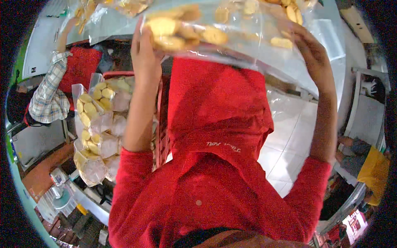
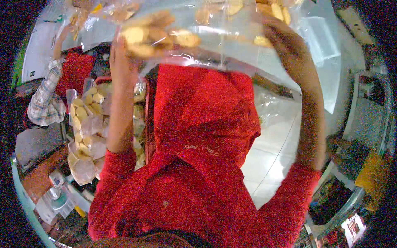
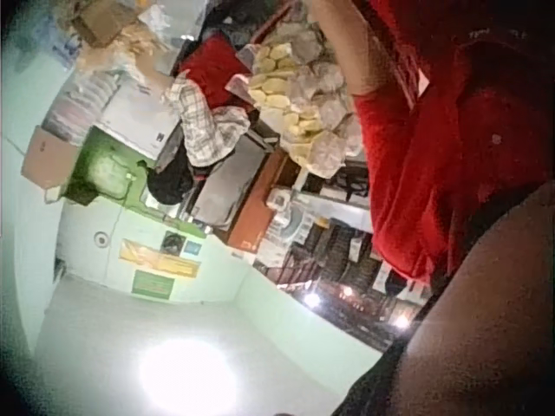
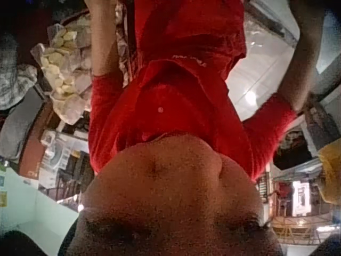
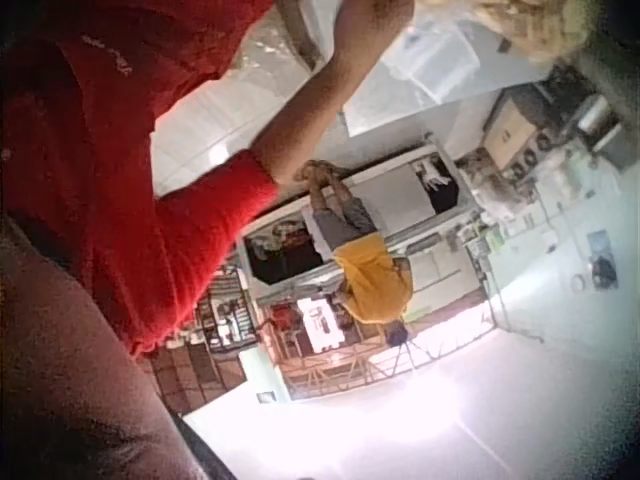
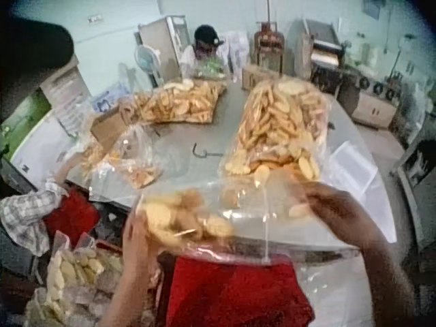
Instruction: The person places small, oblong biscuits into clear plastic bags one by one. They arrange the biscuits inside the bags and seal them, stacking the finished packages on a nearby tray. The task is performed by hand on a metal countertop.
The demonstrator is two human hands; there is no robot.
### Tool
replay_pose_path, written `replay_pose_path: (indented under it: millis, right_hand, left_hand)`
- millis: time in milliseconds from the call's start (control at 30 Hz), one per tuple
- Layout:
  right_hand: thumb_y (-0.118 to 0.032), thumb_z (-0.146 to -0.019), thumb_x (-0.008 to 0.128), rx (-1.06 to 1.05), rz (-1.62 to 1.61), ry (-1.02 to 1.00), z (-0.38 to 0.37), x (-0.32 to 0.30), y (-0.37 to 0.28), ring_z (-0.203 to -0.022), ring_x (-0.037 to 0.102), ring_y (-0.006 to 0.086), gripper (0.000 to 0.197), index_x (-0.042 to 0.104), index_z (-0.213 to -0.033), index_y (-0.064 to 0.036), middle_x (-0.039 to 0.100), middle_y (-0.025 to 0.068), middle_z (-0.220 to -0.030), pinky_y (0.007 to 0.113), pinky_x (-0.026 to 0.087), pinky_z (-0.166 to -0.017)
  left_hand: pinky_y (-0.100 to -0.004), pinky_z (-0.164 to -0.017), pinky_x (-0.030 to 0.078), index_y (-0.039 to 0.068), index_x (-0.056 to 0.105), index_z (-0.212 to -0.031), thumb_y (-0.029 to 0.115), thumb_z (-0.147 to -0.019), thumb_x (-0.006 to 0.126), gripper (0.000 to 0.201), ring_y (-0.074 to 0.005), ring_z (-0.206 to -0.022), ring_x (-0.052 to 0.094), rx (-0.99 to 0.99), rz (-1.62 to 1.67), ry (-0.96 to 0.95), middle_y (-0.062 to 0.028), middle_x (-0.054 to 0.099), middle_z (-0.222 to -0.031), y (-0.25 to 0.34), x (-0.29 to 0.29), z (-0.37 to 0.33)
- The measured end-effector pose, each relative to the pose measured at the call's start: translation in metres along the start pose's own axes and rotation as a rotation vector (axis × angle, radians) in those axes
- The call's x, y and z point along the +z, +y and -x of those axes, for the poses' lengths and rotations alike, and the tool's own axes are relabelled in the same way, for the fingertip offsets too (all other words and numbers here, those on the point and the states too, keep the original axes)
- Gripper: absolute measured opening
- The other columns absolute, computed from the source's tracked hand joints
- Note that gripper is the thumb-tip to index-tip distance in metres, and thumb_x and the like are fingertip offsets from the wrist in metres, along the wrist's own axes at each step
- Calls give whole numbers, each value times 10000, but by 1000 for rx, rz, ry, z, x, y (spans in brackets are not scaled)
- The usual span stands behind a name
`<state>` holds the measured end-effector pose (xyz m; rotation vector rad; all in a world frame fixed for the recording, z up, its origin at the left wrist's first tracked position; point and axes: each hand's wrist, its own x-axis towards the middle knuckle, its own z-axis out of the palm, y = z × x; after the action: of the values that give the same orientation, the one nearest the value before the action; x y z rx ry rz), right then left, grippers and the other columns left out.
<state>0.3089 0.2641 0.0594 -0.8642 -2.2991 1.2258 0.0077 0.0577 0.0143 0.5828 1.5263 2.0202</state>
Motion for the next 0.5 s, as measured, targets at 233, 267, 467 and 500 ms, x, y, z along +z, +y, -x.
replay_pose_path:
  millis: [233, 267, 467, 500]
  right_hand:
    - [-163, -953, 552, 235, -63, 330, 122, 21, 73, -1173, 525, 212, 297, 574, -1232, -61, 586, 95, -1264, 367, 368, -1039]
    - [-139, -938, 571, 216, 60, 288, 140, 40, 72, -1168, 535, 238, 291, 585, -1220, -69, 594, 104, -1247, 372, 383, -1024]
    - [-144, -860, 645, 232, 145, 270, 238, 136, 80, -1183, 511, 373, 401, 542, -1236, -51, 549, 197, -1265, 429, 403, -1009]
    - [-149, -859, 646, 257, 161, 253, 244, 143, 80, -1180, 505, 379, 411, 535, -1238, -36, 545, 204, -1263, 434, 406, -1005]
  left_hand:
    - [-388, -867, 482, 108, 523, -1341, 217, -936, 577, 422, -287, -1029, 611, 833, -670, -301, -189, 529, -1325, 50, 141, -89]
    - [-387, -825, 498, 95, 554, -1305, 215, -931, 583, 394, -292, -988, 620, 1119, -778, -251, -197, 551, -1284, 44, 154, -109]
    - [-394, -771, 517, 53, 594, -1238, 213, -924, 587, 353, -316, -917, 621, 1305, -886, -410, -189, 587, -1197, 80, 183, -83]
    - [-394, -773, 517, 50, 593, -1238, 213, -925, 586, 352, -315, -910, 621, 1382, -895, -408, -184, 588, -1194, 88, 186, -82]
